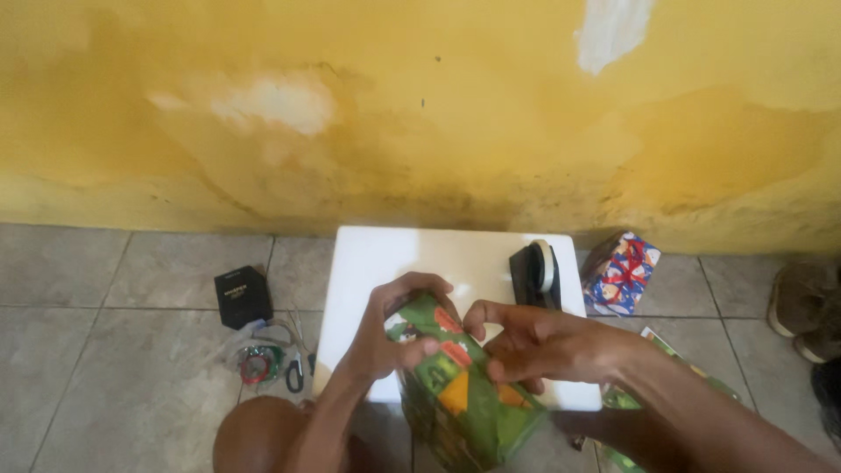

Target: The person wraps a small rectangular box with green patterned paper, folds and creases the edges, and secures the seams with clear tape. Then the person ties a red ribbon around the wrapped box and forms a bow on top.

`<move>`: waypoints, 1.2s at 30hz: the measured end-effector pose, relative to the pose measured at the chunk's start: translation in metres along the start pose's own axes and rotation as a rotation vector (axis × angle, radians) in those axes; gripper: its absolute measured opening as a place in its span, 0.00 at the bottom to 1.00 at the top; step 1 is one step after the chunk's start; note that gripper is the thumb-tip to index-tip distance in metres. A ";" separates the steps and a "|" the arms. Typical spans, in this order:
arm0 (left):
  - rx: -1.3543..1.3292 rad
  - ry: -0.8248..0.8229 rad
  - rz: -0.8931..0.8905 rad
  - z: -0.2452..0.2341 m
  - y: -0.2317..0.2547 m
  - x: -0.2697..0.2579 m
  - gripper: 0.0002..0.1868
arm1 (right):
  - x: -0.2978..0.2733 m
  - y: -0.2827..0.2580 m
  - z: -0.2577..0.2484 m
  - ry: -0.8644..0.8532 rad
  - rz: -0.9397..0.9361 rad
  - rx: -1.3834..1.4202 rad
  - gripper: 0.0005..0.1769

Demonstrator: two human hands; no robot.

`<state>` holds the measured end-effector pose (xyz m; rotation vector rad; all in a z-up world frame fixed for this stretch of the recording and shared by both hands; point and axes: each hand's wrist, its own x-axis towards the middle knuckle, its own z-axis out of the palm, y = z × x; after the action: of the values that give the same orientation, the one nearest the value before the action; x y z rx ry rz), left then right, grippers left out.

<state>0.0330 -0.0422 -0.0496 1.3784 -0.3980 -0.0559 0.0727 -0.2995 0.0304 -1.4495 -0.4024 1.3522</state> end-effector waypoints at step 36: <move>-1.104 0.758 -0.614 0.010 -0.091 0.007 0.47 | -0.050 0.080 0.016 1.144 -0.021 -0.090 0.30</move>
<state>0.0543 -0.0717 -0.1344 0.3039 0.6450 -0.2118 0.0119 -0.3628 -0.0083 -2.0111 0.2764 0.3233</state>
